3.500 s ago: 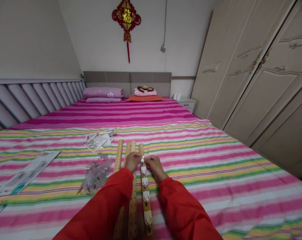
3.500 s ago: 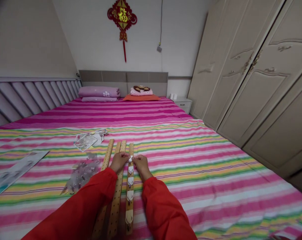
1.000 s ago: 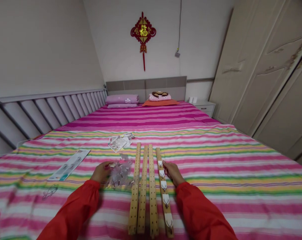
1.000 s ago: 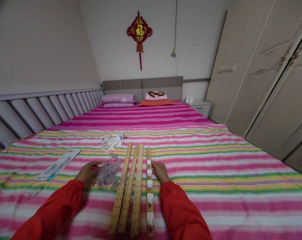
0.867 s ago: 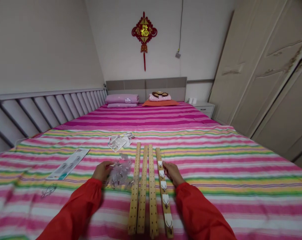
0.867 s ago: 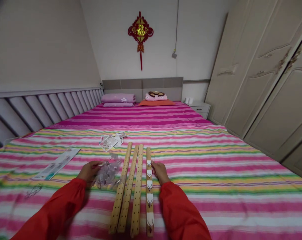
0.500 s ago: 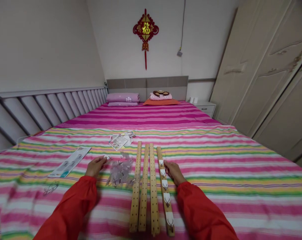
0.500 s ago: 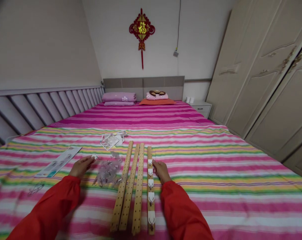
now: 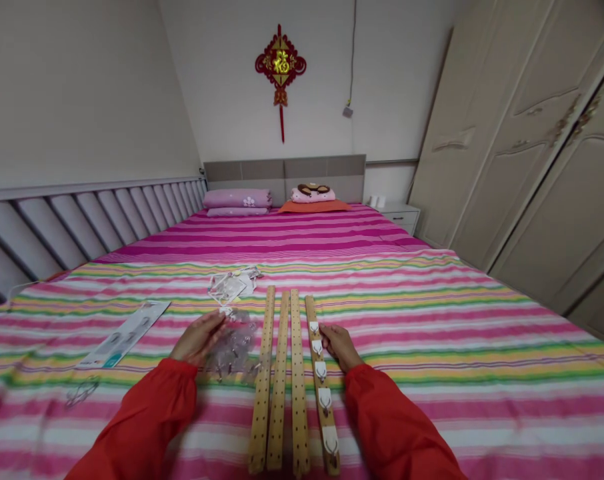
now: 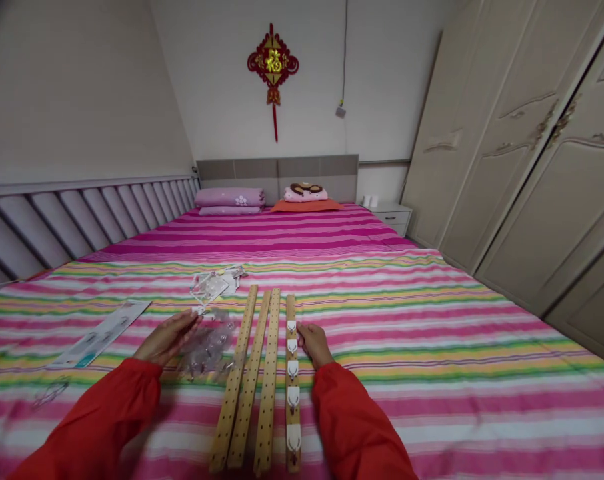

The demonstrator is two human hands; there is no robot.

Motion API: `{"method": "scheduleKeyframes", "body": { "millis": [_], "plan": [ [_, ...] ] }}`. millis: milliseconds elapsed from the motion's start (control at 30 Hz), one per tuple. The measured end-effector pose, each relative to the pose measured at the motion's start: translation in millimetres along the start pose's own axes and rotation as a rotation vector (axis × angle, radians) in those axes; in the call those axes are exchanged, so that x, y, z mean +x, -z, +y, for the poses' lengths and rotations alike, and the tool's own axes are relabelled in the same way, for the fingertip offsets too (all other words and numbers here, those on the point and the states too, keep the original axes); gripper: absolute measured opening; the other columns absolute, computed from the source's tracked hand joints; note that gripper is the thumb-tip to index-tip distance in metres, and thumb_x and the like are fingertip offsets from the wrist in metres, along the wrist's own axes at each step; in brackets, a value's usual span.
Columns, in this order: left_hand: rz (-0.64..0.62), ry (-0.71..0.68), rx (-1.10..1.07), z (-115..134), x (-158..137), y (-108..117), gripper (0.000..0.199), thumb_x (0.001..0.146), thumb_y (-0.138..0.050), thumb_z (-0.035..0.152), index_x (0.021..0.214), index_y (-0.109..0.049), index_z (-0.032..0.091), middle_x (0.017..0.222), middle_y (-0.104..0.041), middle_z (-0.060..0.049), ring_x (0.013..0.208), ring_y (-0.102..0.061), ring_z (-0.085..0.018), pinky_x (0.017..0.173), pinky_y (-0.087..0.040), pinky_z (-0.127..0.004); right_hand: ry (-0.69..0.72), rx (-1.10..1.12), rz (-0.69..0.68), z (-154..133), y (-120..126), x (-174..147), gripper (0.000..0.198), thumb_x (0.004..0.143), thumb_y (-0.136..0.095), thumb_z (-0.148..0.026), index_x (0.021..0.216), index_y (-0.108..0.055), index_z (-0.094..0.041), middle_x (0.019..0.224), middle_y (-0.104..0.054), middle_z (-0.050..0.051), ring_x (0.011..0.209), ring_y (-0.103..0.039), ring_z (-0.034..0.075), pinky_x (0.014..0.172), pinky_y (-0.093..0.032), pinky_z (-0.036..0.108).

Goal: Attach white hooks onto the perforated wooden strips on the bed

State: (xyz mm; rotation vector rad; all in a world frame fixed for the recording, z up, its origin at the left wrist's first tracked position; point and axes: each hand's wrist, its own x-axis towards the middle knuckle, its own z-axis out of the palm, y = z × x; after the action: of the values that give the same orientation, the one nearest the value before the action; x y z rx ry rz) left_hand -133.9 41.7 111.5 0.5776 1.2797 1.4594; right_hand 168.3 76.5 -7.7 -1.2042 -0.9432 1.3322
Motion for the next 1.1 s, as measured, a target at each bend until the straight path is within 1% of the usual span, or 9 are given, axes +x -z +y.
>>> {"method": "scheduleKeyframes", "body": {
  "millis": [67,167,267,367,467,600,733,900,1100],
  "plan": [
    [-0.075,0.008,0.024,-5.5,-7.7,-20.5,0.018,0.071,-0.063,-0.004,0.075,-0.062,0.013,0.068,-0.068,0.000,0.060,-0.065,-0.007,0.059,-0.053,-0.013,0.013,0.037,0.009,1.2,0.9,0.2,0.042,0.063,-0.066,-0.053,0.048,-0.044,-0.020,0.032,-0.044,-0.006,0.026,-0.025,0.004,0.032,-0.011,0.022],
    [-0.183,0.032,0.103,-21.5,-12.3,-48.6,0.016,0.067,-0.069,0.000,0.075,-0.063,0.013,0.064,-0.067,-0.001,0.057,-0.063,-0.007,0.057,-0.052,-0.014,0.037,0.111,0.008,3.1,2.9,0.8,0.043,0.063,-0.068,-0.053,0.049,-0.045,-0.019,0.033,-0.045,-0.007,0.026,-0.026,0.004,0.032,-0.011,0.021],
    [-0.269,0.038,0.221,-43.2,-9.6,-73.0,0.015,0.063,-0.074,0.009,0.075,-0.064,0.012,0.058,-0.065,0.000,0.048,-0.058,-0.006,0.048,-0.046,-0.013,0.050,0.201,0.002,3.5,4.8,0.5,0.041,0.061,-0.070,-0.051,0.052,-0.048,-0.018,0.038,-0.048,-0.007,0.027,-0.027,0.003,0.031,-0.012,0.020],
    [-0.323,-0.015,0.344,-64.4,-3.7,-96.5,0.020,0.058,-0.077,0.019,0.072,-0.064,0.012,0.052,-0.062,0.003,0.042,-0.051,-0.005,0.042,-0.038,-0.015,0.076,0.258,0.021,1.1,5.0,-1.3,0.036,0.059,-0.074,-0.047,0.059,-0.055,-0.016,0.045,-0.054,-0.005,0.029,-0.031,0.003,0.030,-0.014,0.019],
    [-0.367,-0.083,0.435,-80.2,3.3,-119.7,0.023,0.053,-0.077,0.024,0.067,-0.064,0.012,0.047,-0.058,0.004,0.040,-0.048,-0.006,0.043,-0.037,-0.018,0.101,0.277,0.033,-5.0,2.7,-3.5,0.033,0.060,-0.075,-0.044,0.066,-0.062,-0.014,0.048,-0.057,-0.004,0.032,-0.036,0.004,0.032,-0.021,0.018],
    [-0.430,-0.136,0.478,-92.9,14.0,-145.5,0.022,0.051,-0.077,0.025,0.065,-0.065,0.013,0.049,-0.060,0.003,0.044,-0.050,-0.008,0.047,-0.040,-0.020,0.138,0.297,-0.027,-18.7,-3.2,-3.2,0.031,0.058,-0.078,-0.040,0.071,-0.067,-0.013,0.051,-0.060,-0.001,0.041,-0.049,0.008,0.040,-0.036,0.020],
    [-0.436,-0.167,0.470,-102.5,27.6,-160.2,0.026,0.052,-0.077,0.028,0.069,-0.067,0.012,0.054,-0.062,0.001,0.050,-0.054,-0.009,0.051,-0.043,-0.022,0.148,0.256,-0.054,-31.2,-8.5,5.1,0.031,0.055,-0.079,-0.036,0.072,-0.067,-0.013,0.049,-0.062,-0.001,0.042,-0.052,0.010,0.043,-0.041,0.022],
    [-0.354,-0.214,0.506,-113.0,47.3,-166.3,0.027,0.052,-0.075,0.026,0.073,-0.067,0.011,0.060,-0.066,-0.001,0.053,-0.058,-0.011,0.054,-0.045,-0.023,0.121,0.218,-0.001,-33.8,-14.0,23.2,0.024,0.054,-0.076,-0.032,0.063,-0.061,-0.015,0.046,-0.060,-0.001,0.039,-0.051,0.010,0.041,-0.041,0.021],
    [-0.232,-0.310,0.624,-125.3,66.9,-167.6,0.010,0.056,-0.068,0.019,0.063,-0.064,0.013,0.054,-0.063,0.001,0.053,-0.058,-0.013,0.053,-0.043,-0.023,0.101,0.155,0.066,-24.9,-19.4,41.4,0.014,0.055,-0.068,-0.025,0.056,-0.058,-0.016,0.039,-0.053,-0.004,0.034,-0.042,0.008,0.034,-0.031,0.020]
  ]
}}
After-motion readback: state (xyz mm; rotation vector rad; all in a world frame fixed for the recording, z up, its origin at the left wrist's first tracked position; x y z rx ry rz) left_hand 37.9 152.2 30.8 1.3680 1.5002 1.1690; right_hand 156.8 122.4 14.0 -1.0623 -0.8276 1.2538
